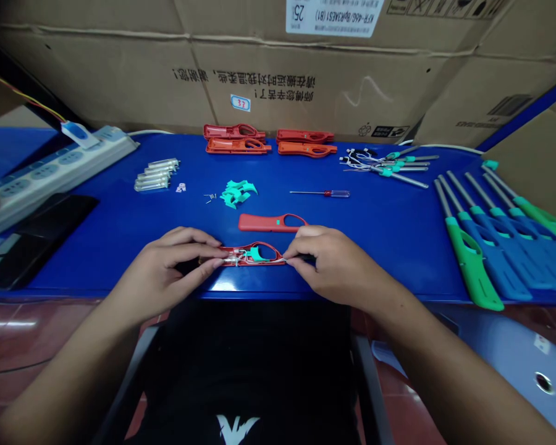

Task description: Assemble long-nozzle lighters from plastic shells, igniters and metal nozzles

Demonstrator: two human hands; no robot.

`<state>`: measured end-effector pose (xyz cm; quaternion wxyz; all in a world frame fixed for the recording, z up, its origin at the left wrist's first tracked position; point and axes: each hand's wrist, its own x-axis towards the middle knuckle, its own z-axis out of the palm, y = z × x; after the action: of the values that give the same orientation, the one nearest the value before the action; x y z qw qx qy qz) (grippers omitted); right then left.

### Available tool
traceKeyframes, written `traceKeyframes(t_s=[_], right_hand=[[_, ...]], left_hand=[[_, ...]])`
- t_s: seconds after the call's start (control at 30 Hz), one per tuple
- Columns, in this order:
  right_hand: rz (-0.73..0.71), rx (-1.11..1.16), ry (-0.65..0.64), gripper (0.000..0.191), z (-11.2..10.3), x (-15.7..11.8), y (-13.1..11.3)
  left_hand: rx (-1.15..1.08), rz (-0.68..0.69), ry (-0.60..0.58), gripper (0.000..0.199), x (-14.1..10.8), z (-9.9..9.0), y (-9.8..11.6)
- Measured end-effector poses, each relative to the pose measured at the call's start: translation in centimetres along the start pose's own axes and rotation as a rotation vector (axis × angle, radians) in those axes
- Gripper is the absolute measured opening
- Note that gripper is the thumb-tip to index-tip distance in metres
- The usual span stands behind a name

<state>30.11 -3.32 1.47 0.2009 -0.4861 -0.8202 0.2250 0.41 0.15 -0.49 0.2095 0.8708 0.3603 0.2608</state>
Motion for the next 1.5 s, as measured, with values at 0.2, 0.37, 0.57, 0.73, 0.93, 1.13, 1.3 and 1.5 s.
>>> traceKeyframes(t_s=[0.2, 0.37, 0.57, 0.73, 0.93, 1.13, 1.3, 1.5], right_hand=[[-0.022, -0.040, -0.037, 0.020, -0.2, 0.5, 0.0], [-0.062, -0.105, -0.076, 0.023, -0.3, 0.7, 0.0], [-0.087, -0.123, -0.061, 0.025, -0.2, 0.7, 0.1], [-0.088, -0.106, -0.013, 0.023, 0.2, 0.2, 0.2], [-0.047, -0.090, 0.069, 0.020, 0.8, -0.1, -0.1], [0.047, -0.049, 0.040, 0.014, 0.5, 0.2, -0.7], [0.109, -0.099, -0.014, 0.013, 0.1, 0.9, -1.3], [0.174, -0.094, -0.047, 0.013, 0.0, 1.3, -1.6]], left_hand=[[-0.008, -0.015, -0.043, 0.018, 0.4, -0.2, 0.2], [0.073, 0.030, -0.054, 0.016, 1.2, -0.5, 1.3], [0.078, 0.142, -0.024, 0.020, 3.2, 1.7, 3.5], [-0.011, 0.216, -0.097, 0.017, 4.4, 3.7, 3.1], [-0.010, 0.202, -0.091, 0.017, 4.5, 4.1, 2.7], [-0.015, 0.184, -0.107, 0.020, 4.5, 4.1, 2.9], [-0.015, 0.172, -0.128, 0.021, 4.4, 4.0, 2.9], [-0.011, 0.138, -0.133, 0.016, 4.3, 3.9, 3.3]])
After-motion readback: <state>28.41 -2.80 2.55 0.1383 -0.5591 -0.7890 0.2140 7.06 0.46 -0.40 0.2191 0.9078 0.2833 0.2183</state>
